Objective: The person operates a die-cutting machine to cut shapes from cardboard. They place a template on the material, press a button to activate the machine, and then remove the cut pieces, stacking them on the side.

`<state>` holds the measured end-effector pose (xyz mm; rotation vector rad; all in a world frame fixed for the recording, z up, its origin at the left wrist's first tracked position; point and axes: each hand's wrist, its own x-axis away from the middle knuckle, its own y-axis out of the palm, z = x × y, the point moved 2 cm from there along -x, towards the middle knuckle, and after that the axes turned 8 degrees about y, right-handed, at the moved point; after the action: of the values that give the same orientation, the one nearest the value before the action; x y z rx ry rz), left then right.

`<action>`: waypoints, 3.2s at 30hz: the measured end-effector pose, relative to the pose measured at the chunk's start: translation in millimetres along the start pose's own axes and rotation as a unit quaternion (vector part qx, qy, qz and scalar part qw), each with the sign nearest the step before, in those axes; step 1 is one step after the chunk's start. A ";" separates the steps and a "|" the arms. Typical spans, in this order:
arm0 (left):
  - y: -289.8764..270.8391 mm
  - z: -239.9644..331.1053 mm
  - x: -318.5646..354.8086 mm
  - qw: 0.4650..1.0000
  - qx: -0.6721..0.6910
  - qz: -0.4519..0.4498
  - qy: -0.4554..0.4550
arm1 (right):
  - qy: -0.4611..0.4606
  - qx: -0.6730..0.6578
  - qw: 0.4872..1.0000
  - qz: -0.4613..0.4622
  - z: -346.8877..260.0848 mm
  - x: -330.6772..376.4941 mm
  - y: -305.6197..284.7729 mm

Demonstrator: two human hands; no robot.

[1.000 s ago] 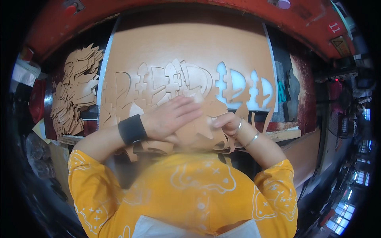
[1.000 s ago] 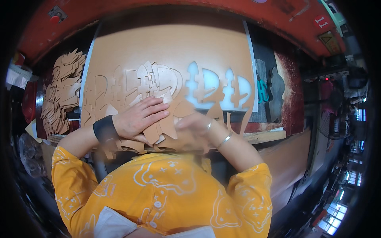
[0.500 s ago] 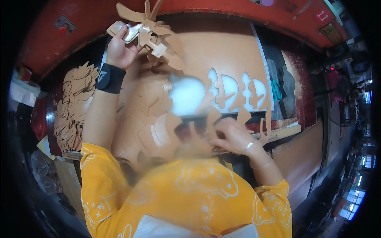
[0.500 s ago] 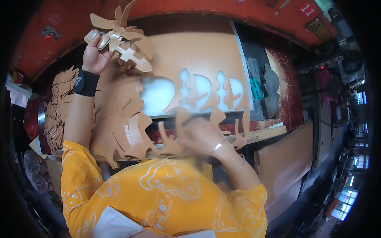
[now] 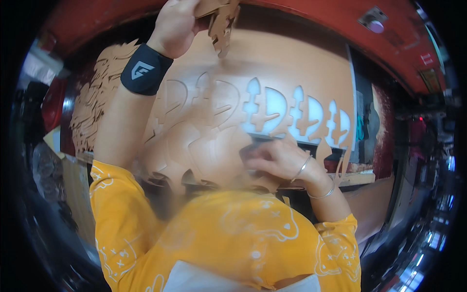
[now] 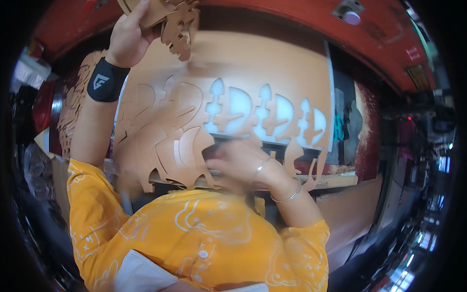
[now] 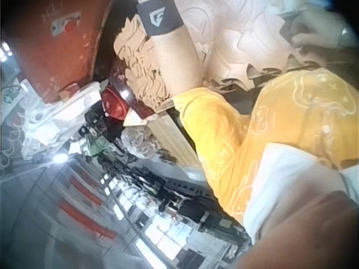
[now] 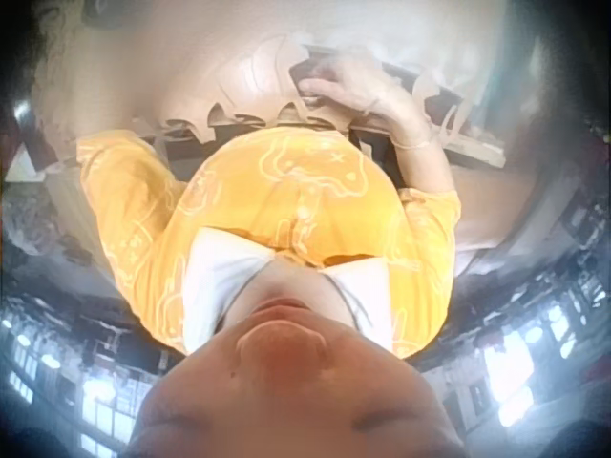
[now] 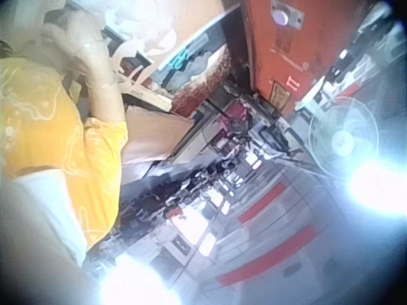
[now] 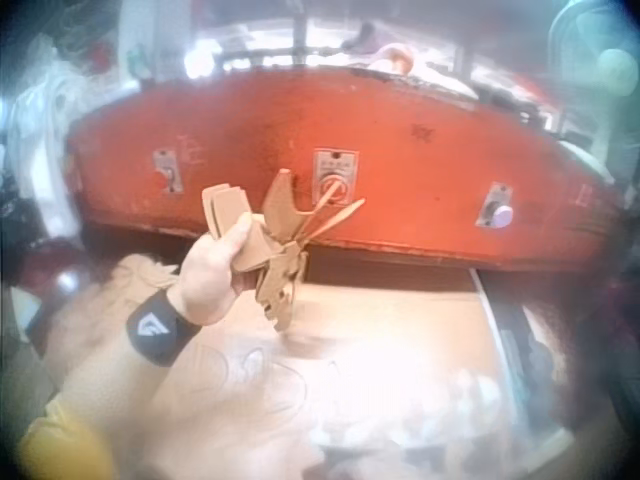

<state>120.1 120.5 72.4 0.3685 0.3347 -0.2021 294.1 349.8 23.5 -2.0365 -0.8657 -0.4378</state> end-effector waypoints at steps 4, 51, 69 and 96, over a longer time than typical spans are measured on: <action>-10.4 7.7 65.5 0.939 -0.263 -0.181 0.125 | -0.026 -0.180 0.969 -0.167 17.4 -26.2 37.7; -66.7 -0.8 -11.6 0.990 -0.002 0.055 -0.128 | -0.320 0.078 0.765 0.554 -115.4 -103.3 -72.2; -122.1 43.7 147.1 0.836 -0.417 -0.294 0.202 | 0.026 -0.453 0.844 -0.287 -63.5 -85.6 82.1; -155.0 51.5 80.9 0.944 -0.207 -0.239 -0.099 | -0.162 -0.263 0.949 -0.064 -83.5 -81.6 103.9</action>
<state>170.3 -51.6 39.6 -0.1572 0.2536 -0.6290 312.5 206.6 -36.4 -2.6030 -1.1781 -0.4454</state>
